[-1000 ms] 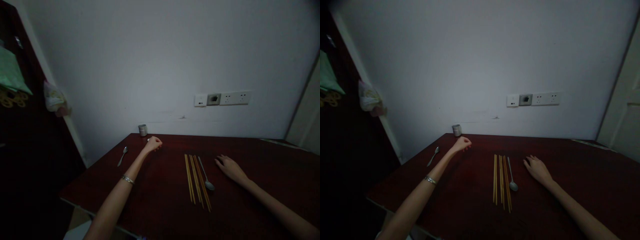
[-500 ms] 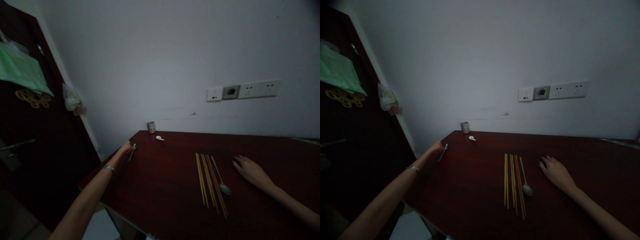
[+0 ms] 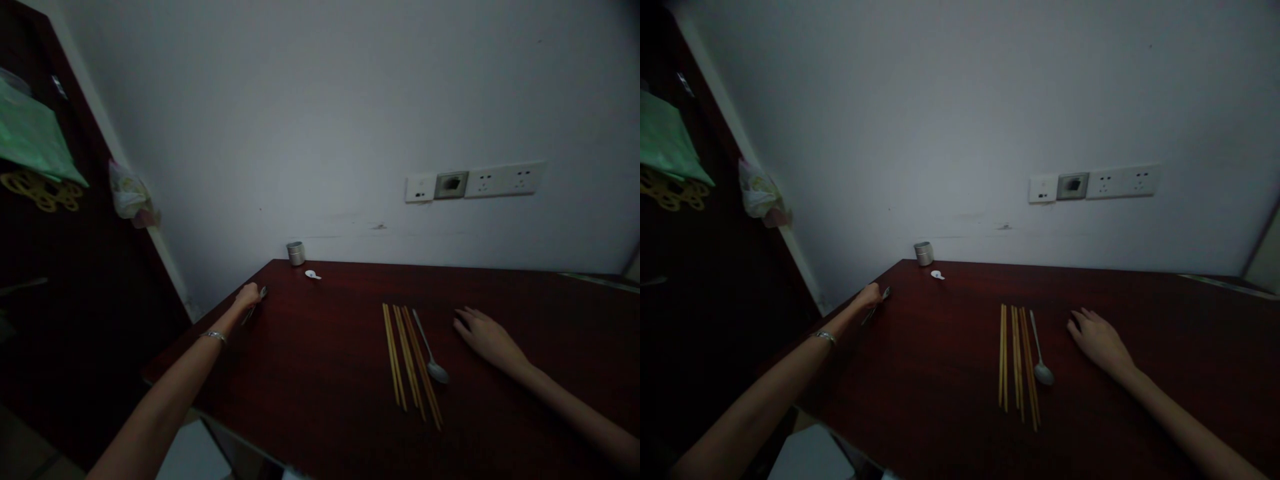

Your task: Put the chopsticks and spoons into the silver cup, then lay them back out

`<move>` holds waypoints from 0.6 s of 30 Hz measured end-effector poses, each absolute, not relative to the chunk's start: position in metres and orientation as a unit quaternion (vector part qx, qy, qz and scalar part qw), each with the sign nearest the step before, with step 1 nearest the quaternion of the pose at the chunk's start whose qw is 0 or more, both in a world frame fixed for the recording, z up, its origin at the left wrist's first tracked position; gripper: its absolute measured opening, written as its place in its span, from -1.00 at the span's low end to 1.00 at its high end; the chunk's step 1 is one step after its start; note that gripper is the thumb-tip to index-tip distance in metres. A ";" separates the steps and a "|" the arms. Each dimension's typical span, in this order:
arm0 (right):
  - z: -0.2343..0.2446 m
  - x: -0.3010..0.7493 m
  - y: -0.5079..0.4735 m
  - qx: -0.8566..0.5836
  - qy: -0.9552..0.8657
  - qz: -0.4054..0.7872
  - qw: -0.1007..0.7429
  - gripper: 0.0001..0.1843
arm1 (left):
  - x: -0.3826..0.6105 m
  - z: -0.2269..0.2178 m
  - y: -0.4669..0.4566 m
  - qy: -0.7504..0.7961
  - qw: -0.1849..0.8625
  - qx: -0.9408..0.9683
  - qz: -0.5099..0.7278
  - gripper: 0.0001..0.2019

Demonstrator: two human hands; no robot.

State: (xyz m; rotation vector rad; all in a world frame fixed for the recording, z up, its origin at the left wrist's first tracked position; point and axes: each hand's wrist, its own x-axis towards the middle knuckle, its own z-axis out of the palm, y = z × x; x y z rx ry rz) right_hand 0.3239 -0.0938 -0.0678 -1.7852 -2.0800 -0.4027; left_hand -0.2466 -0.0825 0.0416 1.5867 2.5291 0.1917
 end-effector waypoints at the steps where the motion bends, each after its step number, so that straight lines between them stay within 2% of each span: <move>1: -0.067 0.323 -0.094 -0.635 -0.737 -0.142 0.184 -0.47 | -0.247 0.042 -0.082 0.848 0.076 0.521 0.061 -0.82; 6: -0.062 0.321 -0.098 -0.634 -0.739 -0.140 0.182 -0.48 | -0.244 0.053 -0.080 0.848 0.074 0.519 0.075 -0.86; 12: -0.062 0.321 -0.097 -0.638 -0.736 -0.123 0.192 -0.51 | -0.210 0.096 -0.073 0.811 0.073 0.568 0.119 -0.87; 16: -0.049 0.318 -0.098 -0.654 -0.725 -0.035 0.213 -0.56 | -0.152 0.125 -0.074 0.731 0.094 0.652 0.176 -0.88; 18: -0.033 0.308 -0.106 -0.648 -0.715 0.025 0.260 -0.57 | -0.112 0.134 -0.079 0.674 0.127 0.694 0.218 -0.87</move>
